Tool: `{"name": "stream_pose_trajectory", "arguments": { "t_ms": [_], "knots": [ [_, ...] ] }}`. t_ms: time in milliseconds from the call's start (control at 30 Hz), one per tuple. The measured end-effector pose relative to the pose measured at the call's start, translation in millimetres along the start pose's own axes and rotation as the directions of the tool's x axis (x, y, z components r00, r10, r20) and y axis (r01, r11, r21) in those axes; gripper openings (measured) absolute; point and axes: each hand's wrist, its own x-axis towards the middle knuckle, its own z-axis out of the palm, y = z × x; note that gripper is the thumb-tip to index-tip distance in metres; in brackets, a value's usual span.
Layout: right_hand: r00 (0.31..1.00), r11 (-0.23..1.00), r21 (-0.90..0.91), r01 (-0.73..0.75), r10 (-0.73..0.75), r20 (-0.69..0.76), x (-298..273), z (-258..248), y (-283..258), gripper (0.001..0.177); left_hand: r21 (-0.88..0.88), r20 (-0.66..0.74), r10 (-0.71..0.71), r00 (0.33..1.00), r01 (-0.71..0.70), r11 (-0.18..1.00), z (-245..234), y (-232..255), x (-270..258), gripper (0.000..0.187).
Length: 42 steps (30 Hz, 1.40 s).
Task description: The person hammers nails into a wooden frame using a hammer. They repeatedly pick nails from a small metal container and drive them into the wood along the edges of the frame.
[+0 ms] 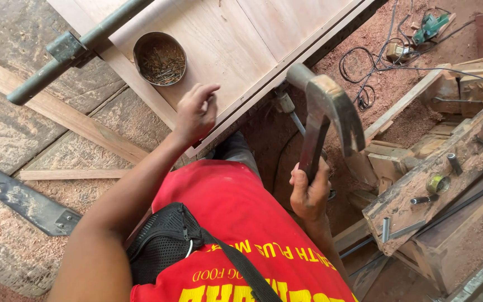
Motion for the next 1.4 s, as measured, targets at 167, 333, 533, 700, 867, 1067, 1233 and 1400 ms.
{"name": "stream_pose_trajectory", "arguments": {
  "t_ms": [167,333,533,700,867,1067,1233,1400],
  "knots": [
    [0.98,0.96,-0.265,-0.092,0.135,0.149,13.5,34.1,22.2,0.045,0.283,-0.164,0.217,0.962,-0.165,0.945,-55.4,-6.8,-27.3,0.016],
    [0.963,0.939,-0.281,-0.199,0.241,0.124,17.8,28.4,2.9,0.046,0.245,-0.357,0.027,0.934,0.065,0.967,-80.1,-17.5,-86.0,0.018],
    [0.996,0.998,-0.005,0.064,-0.064,-0.055,6.5,6.1,-2.7,0.036,-0.25,-0.149,-0.689,0.709,0.648,0.72,-60.4,-14.5,-116.4,0.041],
    [0.97,0.88,-0.475,0.028,0.091,0.225,12.5,42.3,47.5,0.045,-0.46,0.166,-0.81,0.563,0.771,0.441,-5.4,-64.8,-140.9,0.061],
    [0.978,0.946,-0.286,-0.151,0.186,0.098,19.5,31.6,11.2,0.044,-0.547,0.087,-0.896,0.436,0.773,0.322,8.4,-29.9,-121.4,0.056],
    [0.998,0.999,0.034,0.034,-0.032,-0.053,-2.0,22.4,44.5,0.029,-0.515,0.03,-0.855,0.518,0.741,0.431,7.3,-23.2,-117.8,0.056],
    [0.939,0.908,-0.39,-0.149,0.254,0.231,20.3,47.6,44.4,0.039,-0.488,0.056,-0.845,0.532,0.753,0.442,5.6,-24.3,-118.6,0.055],
    [0.999,0.974,-0.223,-0.035,0.03,-0.023,19.8,27.8,-2.1,0.044,-0.539,0.079,-0.88,0.469,0.763,0.358,1.7,-9.5,-111.6,0.053]
  ]
}}
